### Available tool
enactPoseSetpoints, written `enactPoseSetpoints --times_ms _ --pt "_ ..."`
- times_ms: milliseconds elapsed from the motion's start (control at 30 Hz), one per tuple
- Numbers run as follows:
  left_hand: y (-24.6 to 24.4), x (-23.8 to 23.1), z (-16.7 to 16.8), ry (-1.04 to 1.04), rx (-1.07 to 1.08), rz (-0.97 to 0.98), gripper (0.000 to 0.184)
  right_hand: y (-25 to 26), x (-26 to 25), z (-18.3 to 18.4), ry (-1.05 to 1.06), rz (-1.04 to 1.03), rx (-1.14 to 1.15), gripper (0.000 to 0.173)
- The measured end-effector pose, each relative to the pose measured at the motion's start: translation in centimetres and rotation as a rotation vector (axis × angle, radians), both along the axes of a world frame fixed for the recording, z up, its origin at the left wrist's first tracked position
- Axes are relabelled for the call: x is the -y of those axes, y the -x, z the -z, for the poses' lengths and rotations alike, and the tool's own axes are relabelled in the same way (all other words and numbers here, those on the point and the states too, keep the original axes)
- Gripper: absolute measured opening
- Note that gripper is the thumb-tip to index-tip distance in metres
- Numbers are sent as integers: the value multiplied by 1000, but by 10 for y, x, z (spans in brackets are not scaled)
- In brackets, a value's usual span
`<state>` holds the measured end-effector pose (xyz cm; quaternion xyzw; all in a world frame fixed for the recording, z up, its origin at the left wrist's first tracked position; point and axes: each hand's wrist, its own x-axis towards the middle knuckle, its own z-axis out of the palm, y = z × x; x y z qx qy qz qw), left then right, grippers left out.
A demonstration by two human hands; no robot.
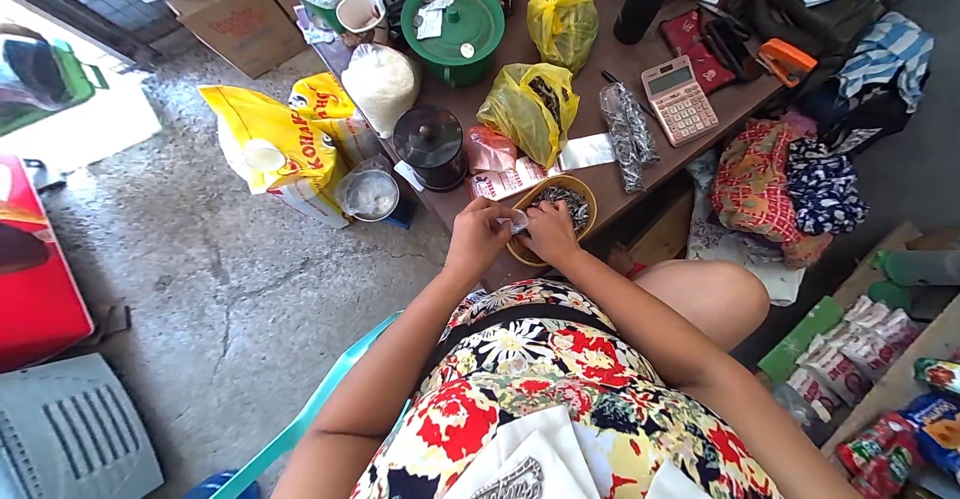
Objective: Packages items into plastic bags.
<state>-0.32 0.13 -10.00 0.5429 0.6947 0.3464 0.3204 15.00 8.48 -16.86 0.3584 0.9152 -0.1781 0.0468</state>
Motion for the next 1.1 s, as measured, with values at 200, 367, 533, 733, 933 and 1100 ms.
enactPoseSetpoints --times_ms 200,367,533,733,933,1100 --pt "-2 -4 5 29 -17 30 18 -22 -9 -16 158 146 -151 17" --pt "-9 -10 9 70 8 85 20 -47 -20 -43 277 265 -272 22" --pt "-12 -15 11 63 47 98 20 -53 -20 -74 330 273 -348 19" --pt "-17 -15 9 78 55 109 21 -42 -10 -84 281 155 -332 15" --pt "-18 -12 9 69 74 119 24 -27 -6 -85 164 52 -51 15" --pt "-19 -11 11 54 83 128 25 -14 -2 -99 134 15 121 18"
